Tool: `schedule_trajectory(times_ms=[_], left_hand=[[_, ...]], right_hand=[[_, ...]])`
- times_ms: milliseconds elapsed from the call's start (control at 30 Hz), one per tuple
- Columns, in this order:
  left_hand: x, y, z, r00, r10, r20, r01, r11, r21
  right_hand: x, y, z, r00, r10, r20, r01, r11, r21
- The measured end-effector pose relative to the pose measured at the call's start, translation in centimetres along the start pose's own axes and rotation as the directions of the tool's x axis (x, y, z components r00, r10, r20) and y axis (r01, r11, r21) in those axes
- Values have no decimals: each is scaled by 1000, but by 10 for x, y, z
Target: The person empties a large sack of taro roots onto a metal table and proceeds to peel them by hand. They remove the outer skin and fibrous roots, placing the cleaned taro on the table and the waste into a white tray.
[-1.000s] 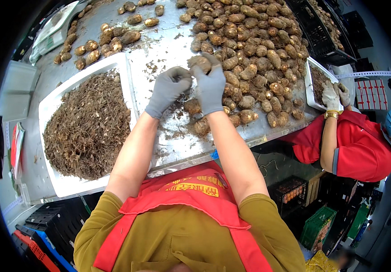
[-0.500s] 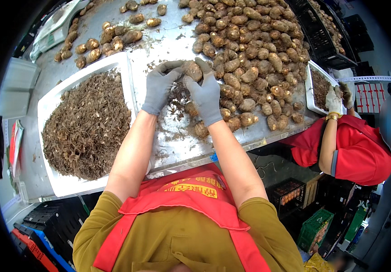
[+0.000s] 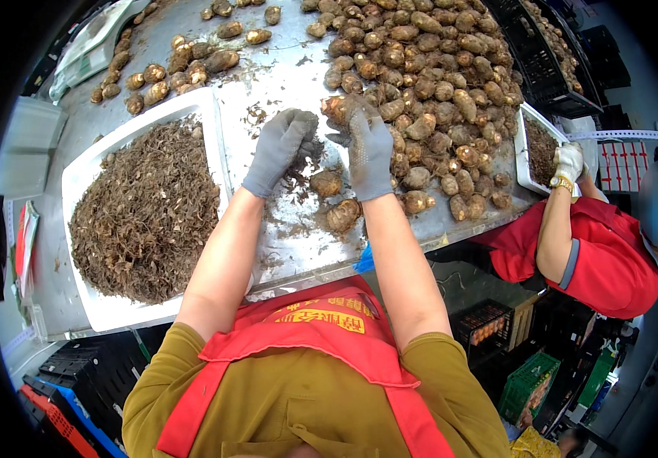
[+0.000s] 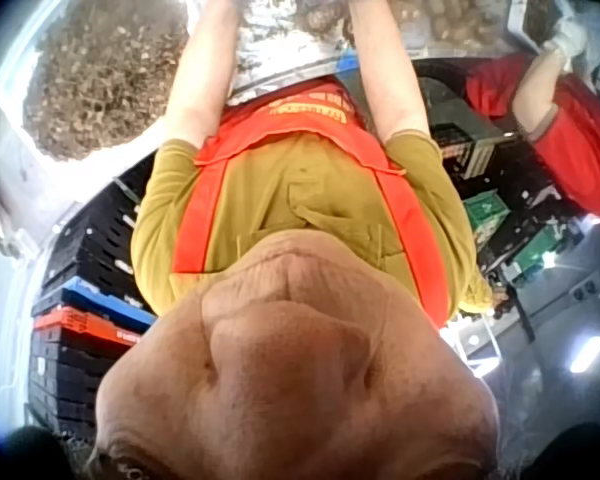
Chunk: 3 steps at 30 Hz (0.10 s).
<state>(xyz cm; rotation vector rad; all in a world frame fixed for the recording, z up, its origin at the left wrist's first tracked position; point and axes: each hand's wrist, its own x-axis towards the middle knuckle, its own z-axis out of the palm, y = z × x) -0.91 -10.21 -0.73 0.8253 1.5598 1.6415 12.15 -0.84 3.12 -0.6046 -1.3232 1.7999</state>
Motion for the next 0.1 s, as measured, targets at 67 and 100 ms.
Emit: schedule_trajectory(times_ms=[67, 100], left_hand=[[3, -8, 0, 986, 165, -3, -156, 940, 302], [3, -9, 0, 987, 162, -2, -154, 941, 303]], right_hand=[[-1, 11, -3, 997, 81, 5, -81, 997, 2], [-5, 9, 3, 990, 136, -24, -136, 991, -5]])
